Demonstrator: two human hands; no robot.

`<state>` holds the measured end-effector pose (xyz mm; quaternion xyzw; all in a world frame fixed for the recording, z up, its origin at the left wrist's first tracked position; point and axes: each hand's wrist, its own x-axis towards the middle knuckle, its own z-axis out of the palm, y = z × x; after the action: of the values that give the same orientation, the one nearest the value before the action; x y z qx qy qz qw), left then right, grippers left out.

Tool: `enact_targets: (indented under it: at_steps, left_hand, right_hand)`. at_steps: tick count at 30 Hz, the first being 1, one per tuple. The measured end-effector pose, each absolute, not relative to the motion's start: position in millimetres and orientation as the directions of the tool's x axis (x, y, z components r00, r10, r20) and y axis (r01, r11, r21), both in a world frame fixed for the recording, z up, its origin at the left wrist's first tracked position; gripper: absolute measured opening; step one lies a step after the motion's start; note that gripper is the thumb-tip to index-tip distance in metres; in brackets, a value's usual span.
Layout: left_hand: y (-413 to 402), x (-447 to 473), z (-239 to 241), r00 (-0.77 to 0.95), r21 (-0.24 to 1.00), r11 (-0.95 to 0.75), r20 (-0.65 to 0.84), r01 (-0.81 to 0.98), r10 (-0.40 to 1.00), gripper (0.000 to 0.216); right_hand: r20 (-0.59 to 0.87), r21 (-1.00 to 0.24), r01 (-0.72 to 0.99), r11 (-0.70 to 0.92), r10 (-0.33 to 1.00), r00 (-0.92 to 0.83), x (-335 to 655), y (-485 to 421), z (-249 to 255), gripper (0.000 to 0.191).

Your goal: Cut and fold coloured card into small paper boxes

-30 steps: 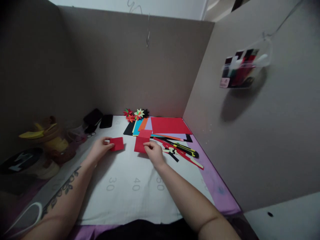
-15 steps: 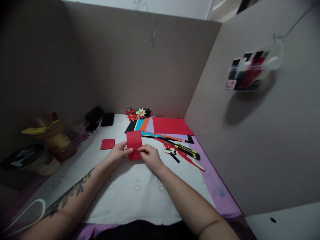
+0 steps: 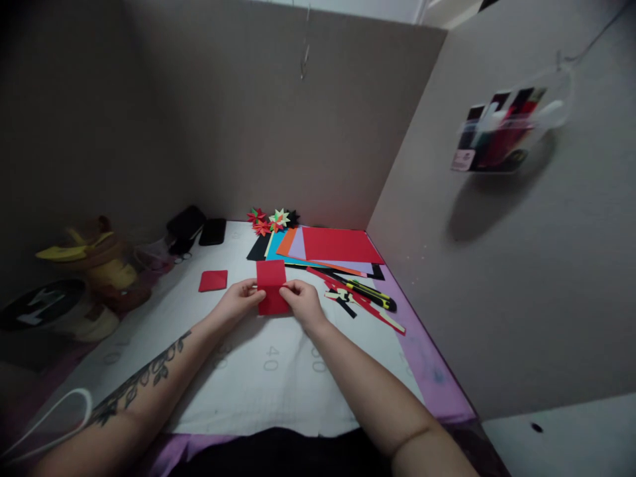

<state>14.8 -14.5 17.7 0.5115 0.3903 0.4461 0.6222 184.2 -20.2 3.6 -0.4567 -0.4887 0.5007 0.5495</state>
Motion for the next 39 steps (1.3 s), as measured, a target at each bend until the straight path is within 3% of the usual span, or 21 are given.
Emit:
enact_targets:
  at_steps: [8,26,32,39]
  left_hand:
    - [-10.8,11.4,19.9,0.165,0.971,0.094,-0.057,-0.221,0.985,0.037]
    - [-14.0,14.6,26.2,0.177,0.963,0.1,-0.057,-0.25,0.983,0.04]
    - [-17.2,10.2,24.4,0.268,0.979,0.158,-0.12,-0.127,0.956,0.034]
    - [-23.0,14.8,29.4,0.182,0.981,0.183,-0.17,-0.057,0.968,0.019]
  right_hand:
    - [0.116,-0.993,-0.001,0.116,0.993,0.013,185.5,-19.7,1.1,0.016]
    - [0.139,-0.989,0.065,0.134,0.987,0.077,183.1,-17.0,1.1,0.011]
    - [0.158,-0.985,0.091,0.149,0.982,0.102,184.8,-15.0,1.0,0.011]
    - [0.155,-0.987,0.068,0.148,0.983,0.1,184.4,-14.5,-0.9,0.012]
